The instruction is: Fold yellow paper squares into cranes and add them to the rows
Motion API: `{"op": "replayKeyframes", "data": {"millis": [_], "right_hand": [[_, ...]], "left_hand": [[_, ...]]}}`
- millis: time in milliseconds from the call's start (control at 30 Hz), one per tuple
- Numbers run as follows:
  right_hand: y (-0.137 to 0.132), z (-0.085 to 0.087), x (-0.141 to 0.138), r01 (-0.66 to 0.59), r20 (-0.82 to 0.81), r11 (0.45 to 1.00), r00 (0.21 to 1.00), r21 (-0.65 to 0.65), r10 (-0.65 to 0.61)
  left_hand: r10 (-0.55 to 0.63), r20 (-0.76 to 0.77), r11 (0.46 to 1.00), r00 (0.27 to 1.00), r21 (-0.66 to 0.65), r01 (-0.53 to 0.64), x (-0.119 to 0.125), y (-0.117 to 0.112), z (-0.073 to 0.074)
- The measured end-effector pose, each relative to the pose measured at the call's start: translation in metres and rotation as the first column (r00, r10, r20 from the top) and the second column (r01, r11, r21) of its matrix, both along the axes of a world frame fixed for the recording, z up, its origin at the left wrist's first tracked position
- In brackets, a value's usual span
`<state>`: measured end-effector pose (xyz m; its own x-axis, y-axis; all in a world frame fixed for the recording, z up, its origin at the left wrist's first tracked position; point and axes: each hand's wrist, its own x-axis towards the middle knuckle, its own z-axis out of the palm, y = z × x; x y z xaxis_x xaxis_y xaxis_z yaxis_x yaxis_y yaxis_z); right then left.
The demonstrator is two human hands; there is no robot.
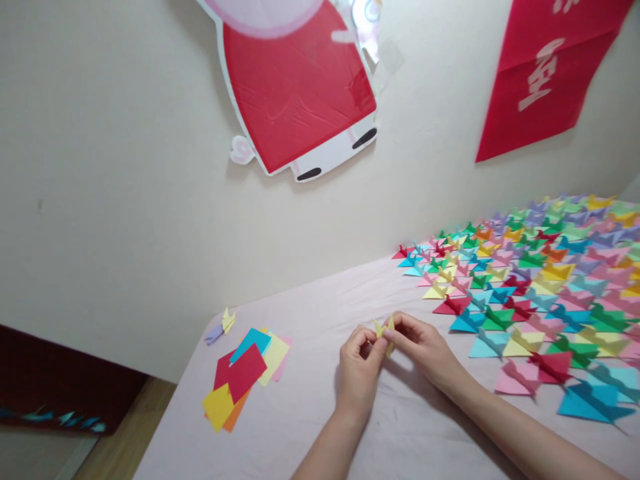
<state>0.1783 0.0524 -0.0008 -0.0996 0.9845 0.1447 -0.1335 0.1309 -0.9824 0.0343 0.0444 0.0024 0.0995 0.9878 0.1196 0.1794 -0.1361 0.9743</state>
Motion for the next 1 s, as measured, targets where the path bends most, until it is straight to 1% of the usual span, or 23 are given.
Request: {"op": "replayKeyframes", "data": {"millis": [100, 167, 267, 367, 433, 467, 533, 567, 633, 700, 833, 900, 1000], "right_hand": [[0.001, -0.001, 0.001, 0.065, 0.013, 0.998, 0.998, -0.003, -0.065], [0.001, 0.0, 0.002, 0.122, -0.003, 0.992, 0.993, -0.012, -0.122], [0.001, 0.002, 0.004, 0.163, -0.03, 0.986, 0.986, -0.031, -0.164], [0.002, 0.003, 0.006, 0.254, -0.059, 0.966, 0.965, -0.053, -0.257], [0.003, 0.003, 0.007, 0.302, -0.073, 0.952, 0.949, -0.056, -0.306], [0.003, 0.004, 0.006, 0.3, -0.078, 0.953, 0.95, -0.05, -0.303], [0.002, 0.006, 0.005, 0.241, -0.077, 0.97, 0.967, -0.03, -0.243], [0.001, 0.007, 0.004, 0.207, -0.072, 0.978, 0.976, -0.02, -0.208], [-0.001, 0.009, 0.002, 0.163, -0.063, 0.987, 0.985, -0.004, -0.163], [-0.002, 0.01, 0.0, 0.147, -0.066, 0.989, 0.987, 0.003, -0.147], [-0.001, 0.012, 0.0, 0.074, -0.087, 0.997, 0.993, -0.017, -0.075], [-0.001, 0.012, 0.0, 0.046, -0.08, 0.999, 0.996, -0.028, -0.048], [-0.001, 0.009, 0.002, 0.07, -0.07, 0.997, 0.995, -0.025, -0.071]], "left_hand": [[-0.032, -0.04, 0.999, 0.999, 0.014, 0.032, 0.001, -0.001, 0.0], [-0.05, -0.088, 0.998, 0.995, 0.033, 0.053, 0.001, -0.002, 0.0], [-0.052, -0.172, 0.996, 0.984, 0.063, 0.063, 0.003, -0.004, 0.0], [-0.063, -0.275, 0.992, 0.959, 0.091, 0.091, 0.004, -0.006, 0.001], [-0.064, -0.299, 0.99, 0.952, 0.098, 0.097, 0.004, -0.008, 0.003], [-0.056, -0.274, 0.992, 0.96, 0.092, 0.084, 0.004, -0.008, 0.004], [-0.036, -0.183, 0.996, 0.983, 0.073, 0.051, 0.003, -0.009, 0.007], [-0.039, -0.144, 0.997, 0.989, 0.067, 0.049, 0.003, -0.009, 0.008], [-0.068, -0.119, 0.995, 0.991, 0.069, 0.076, 0.003, -0.008, 0.009], [-0.085, -0.133, 0.993, 0.987, 0.075, 0.096, 0.003, -0.008, 0.007], [-0.029, -0.17, 0.997, 0.985, 0.06, 0.04, 0.006, -0.007, 0.0], [-0.016, -0.203, 0.997, 0.979, 0.07, 0.031, 0.007, -0.007, -0.001], [-0.03, -0.267, 0.992, 0.963, 0.113, 0.062, 0.008, -0.007, 0.002]]}}
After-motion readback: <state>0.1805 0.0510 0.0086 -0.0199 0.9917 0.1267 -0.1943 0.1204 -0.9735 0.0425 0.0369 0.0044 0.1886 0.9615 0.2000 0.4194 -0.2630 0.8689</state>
